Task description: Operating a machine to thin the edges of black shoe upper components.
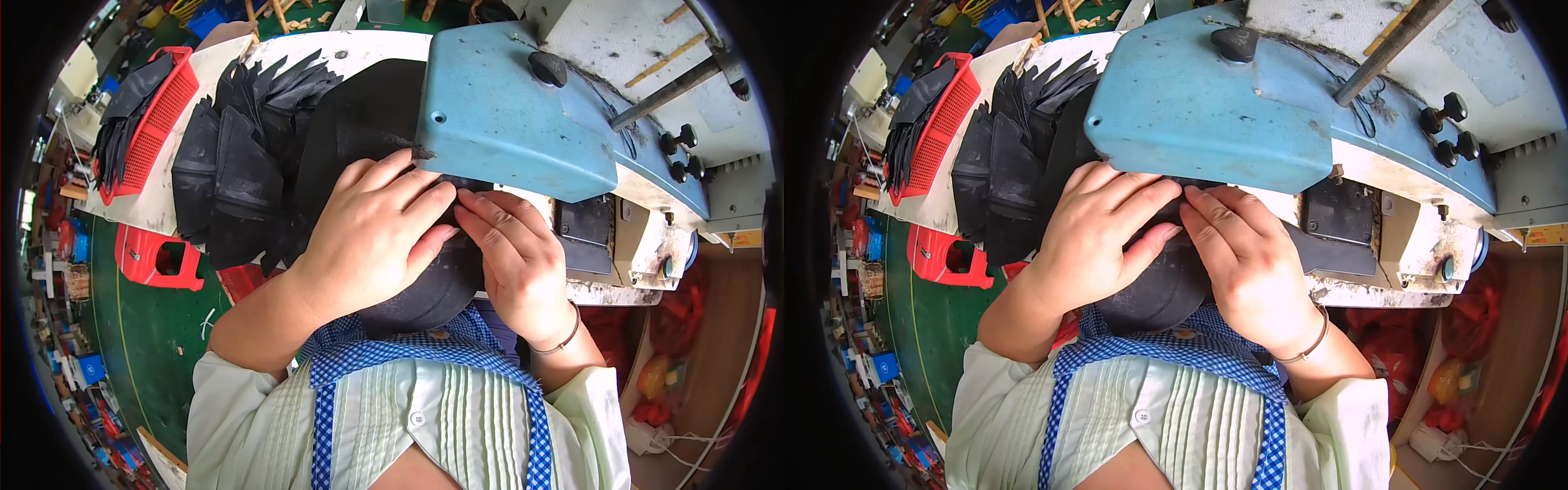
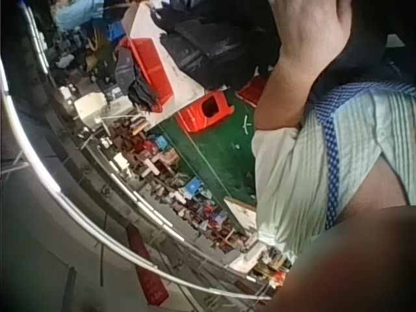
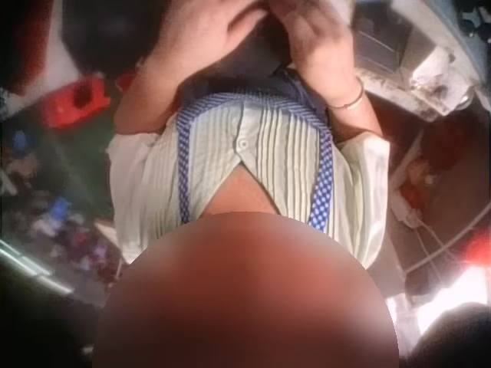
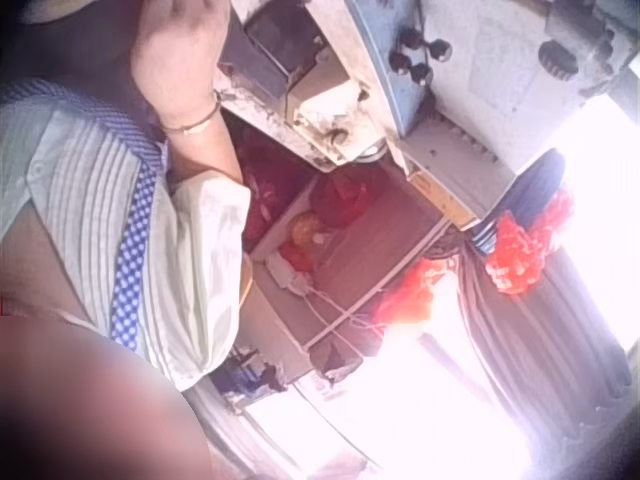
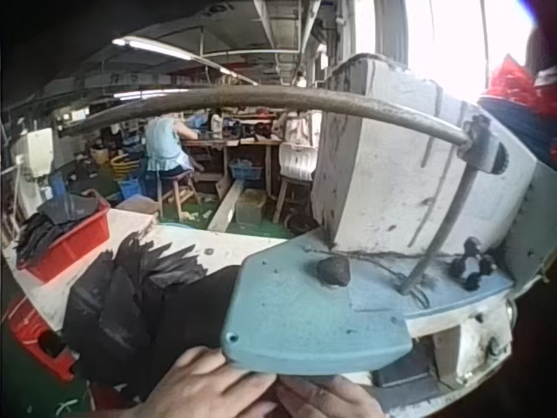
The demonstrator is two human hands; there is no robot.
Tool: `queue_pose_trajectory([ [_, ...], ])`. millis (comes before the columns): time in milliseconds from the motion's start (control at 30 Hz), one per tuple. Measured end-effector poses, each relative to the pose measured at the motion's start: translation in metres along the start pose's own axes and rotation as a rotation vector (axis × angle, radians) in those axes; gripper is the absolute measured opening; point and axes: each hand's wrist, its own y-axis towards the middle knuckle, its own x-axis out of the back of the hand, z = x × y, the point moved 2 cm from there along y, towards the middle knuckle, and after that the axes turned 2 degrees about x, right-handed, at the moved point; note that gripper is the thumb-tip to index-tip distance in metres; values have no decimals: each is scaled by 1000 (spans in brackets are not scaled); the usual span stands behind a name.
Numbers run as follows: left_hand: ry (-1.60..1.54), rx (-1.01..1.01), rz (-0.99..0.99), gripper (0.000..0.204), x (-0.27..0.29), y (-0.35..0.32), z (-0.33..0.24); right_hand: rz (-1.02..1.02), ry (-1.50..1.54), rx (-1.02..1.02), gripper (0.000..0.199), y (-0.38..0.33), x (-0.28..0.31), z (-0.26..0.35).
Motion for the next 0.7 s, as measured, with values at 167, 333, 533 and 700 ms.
queue_pose_trajectory([
  [167, 7, 10, -4, 34, -3, 7, 1, -10, -39, -3, 48, 0, 2, -2],
  [333, 30, -19, -26, 35, -5, 13, 10, -31, -49, -14, 47, -2, -1, -2],
  [533, -39, -17, -80, 33, -6, 16, 14, -51, -90, -30, 46, -5, -2, -2],
  [700, -81, -78, -29, 30, -3, 16, 19, -36, -89, -42, 46, -3, -1, -1],
])
